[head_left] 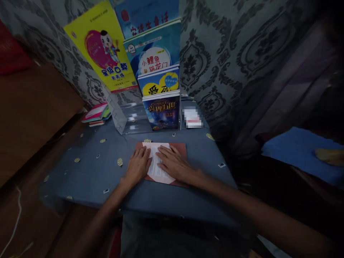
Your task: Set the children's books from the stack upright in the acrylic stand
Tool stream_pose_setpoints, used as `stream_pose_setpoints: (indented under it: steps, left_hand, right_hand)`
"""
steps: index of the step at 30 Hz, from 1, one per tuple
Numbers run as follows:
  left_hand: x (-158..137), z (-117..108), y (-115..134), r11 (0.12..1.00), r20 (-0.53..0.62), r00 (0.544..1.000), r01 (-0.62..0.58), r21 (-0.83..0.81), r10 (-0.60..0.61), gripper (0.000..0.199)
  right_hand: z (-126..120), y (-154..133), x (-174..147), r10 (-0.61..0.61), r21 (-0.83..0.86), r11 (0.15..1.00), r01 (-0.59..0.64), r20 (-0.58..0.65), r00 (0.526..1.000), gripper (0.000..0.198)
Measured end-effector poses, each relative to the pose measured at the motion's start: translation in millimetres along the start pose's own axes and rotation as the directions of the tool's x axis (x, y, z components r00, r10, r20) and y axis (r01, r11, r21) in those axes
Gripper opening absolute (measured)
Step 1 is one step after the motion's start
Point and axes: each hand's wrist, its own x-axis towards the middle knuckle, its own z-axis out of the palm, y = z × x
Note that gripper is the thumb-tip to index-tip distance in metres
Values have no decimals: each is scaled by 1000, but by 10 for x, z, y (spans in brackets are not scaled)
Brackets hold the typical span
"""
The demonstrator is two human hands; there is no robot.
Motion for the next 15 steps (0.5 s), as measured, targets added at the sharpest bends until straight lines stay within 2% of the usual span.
stream_pose_setpoints:
  steps: [5, 9, 12, 15]
  left_hand:
    - [-158, 155, 55, 997, -28, 996, 80, 20, -80, 42]
    - [-355, 229, 139, 993, -22, 993, 115, 19, -114, 46]
    - [-352, 258, 119, 997, 1, 998, 69, -21, -69, 49]
    - [-159, 223, 28, 994, 84, 995, -50, -96, 58, 52]
  right_hand:
    - [36, 213, 79, 43, -18, 999, -43, -12, 999, 43]
    - [-12, 250, 70, 86, -46, 995, -86, 10, 996, 43]
    - [-93, 202, -33, 144, -98, 985, -140, 28, 989, 43]
    - [-141, 141, -276, 231, -152, 961, -231, -17, 973, 44]
